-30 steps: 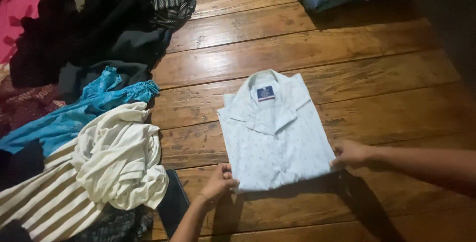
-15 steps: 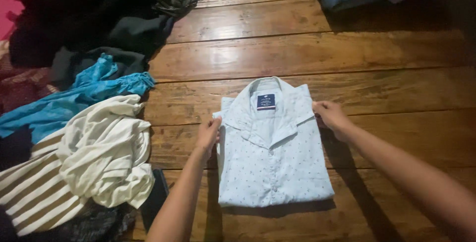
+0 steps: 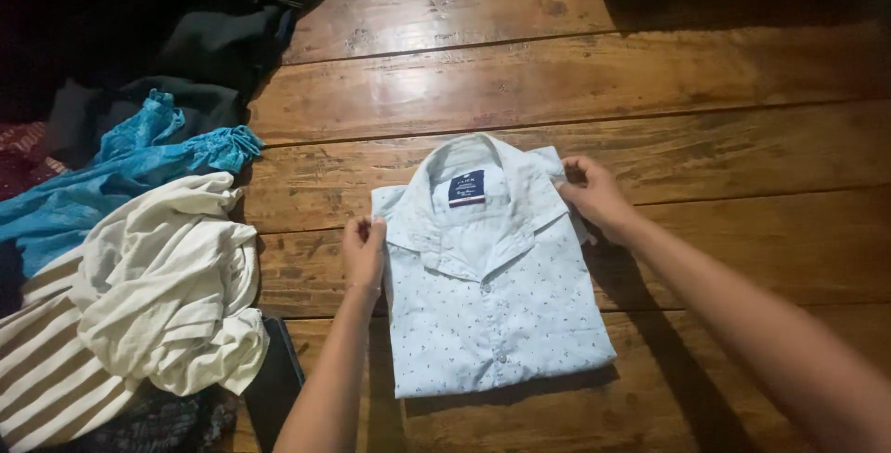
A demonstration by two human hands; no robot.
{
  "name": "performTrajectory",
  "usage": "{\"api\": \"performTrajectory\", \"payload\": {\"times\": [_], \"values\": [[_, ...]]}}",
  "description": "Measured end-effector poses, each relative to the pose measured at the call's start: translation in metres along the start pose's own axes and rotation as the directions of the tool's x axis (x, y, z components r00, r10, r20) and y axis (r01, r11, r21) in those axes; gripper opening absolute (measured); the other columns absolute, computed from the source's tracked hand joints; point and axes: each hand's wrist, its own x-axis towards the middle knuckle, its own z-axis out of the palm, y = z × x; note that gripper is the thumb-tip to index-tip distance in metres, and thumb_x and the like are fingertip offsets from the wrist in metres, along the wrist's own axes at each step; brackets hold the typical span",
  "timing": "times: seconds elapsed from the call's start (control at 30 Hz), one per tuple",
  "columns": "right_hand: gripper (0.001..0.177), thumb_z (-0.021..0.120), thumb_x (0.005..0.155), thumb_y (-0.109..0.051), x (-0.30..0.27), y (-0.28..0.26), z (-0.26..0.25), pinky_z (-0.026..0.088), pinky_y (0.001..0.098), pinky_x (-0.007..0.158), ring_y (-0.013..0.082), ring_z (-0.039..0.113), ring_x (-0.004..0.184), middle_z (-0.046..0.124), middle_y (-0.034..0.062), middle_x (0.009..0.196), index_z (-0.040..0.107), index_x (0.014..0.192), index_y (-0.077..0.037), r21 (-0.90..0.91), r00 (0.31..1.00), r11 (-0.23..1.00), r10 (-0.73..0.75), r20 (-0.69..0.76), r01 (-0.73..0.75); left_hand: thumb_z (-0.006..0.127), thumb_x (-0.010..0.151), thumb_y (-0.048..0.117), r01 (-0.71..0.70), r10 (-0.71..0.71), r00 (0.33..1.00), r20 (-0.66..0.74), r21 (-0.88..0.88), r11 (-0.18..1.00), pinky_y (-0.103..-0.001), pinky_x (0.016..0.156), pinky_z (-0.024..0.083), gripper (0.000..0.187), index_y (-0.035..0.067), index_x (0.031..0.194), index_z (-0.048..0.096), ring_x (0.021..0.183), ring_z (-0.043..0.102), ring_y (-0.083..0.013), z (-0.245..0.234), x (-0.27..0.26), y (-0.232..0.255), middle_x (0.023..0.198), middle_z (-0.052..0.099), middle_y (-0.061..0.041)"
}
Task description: Folding a white patterned shirt on a wooden floor.
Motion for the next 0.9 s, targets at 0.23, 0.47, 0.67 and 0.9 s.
{"api": "performTrajectory", "payload": {"times": [0.23, 0.47, 0.67, 0.9], "values": [[0.043, 0.066, 0.094, -0.019, -0.008, -0.012, 0.011, 0.056, 0.0332, 0.085, 0.0181, 0.067, 0.095, 0.068, 0.0076, 0.107, 0.058, 0.133, -0.002, -0.324, 0.978, 0.931, -0.199, -0.064, 0.168, 0.062, 0.088, 0.008, -0.429, 0.429, 0.897, 0.110, 0.455, 0.781, -0.035, 0.086, 0.049, 0.047, -0.005, 0.131, 0.050, 0.097, 0.060, -0.0179, 0.019, -0.009, 0.043, 0.111, 0.061, -0.010], [0.043, 0.068, 0.095, -0.034, -0.021, -0.007, 0.006, 0.054, 0.0377, 0.082, 0.0215, 0.066, 0.092, 0.066, 0.0121, 0.107, 0.067, 0.121, 0.000, -0.511, 0.981, 0.855, -0.164, -0.101, 0.090, 0.066, 0.090, 0.010, -0.115, 0.086, 0.988, 0.125, 0.240, 0.964, -0.028, 0.081, 0.053, 0.033, -0.002, 0.120, 0.058, 0.087, 0.060, -0.0124, 0.003, 0.015, 0.007, 0.103, 0.066, -0.006], [0.043, 0.062, 0.099, -0.037, -0.033, -0.028, 0.006, 0.053, 0.0400, 0.079, 0.0225, 0.062, 0.085, 0.069, 0.0149, 0.098, 0.072, 0.111, 0.003, -0.283, 0.997, 0.957, 0.079, 0.023, -0.069, 0.069, 0.091, 0.011, -0.019, 0.007, 0.993, 0.114, 0.104, 0.994, -0.022, 0.074, 0.049, 0.035, -0.001, 0.120, 0.057, 0.079, 0.051, -0.0064, 0.001, 0.019, -0.008, 0.091, 0.056, 0.003], [0.046, 0.062, 0.096, -0.040, -0.042, -0.019, 0.001, 0.054, 0.0391, 0.085, 0.0225, 0.066, 0.099, 0.069, 0.0125, 0.112, 0.064, 0.124, -0.003, -0.450, 0.999, 0.893, 0.024, 0.043, -0.002, 0.070, 0.092, 0.015, 0.036, -0.045, 0.996, 0.081, 0.108, 0.994, -0.024, 0.073, 0.049, 0.038, 0.001, 0.126, 0.058, 0.078, 0.053, -0.0083, -0.002, 0.018, -0.007, 0.090, 0.057, 0.000]]}}
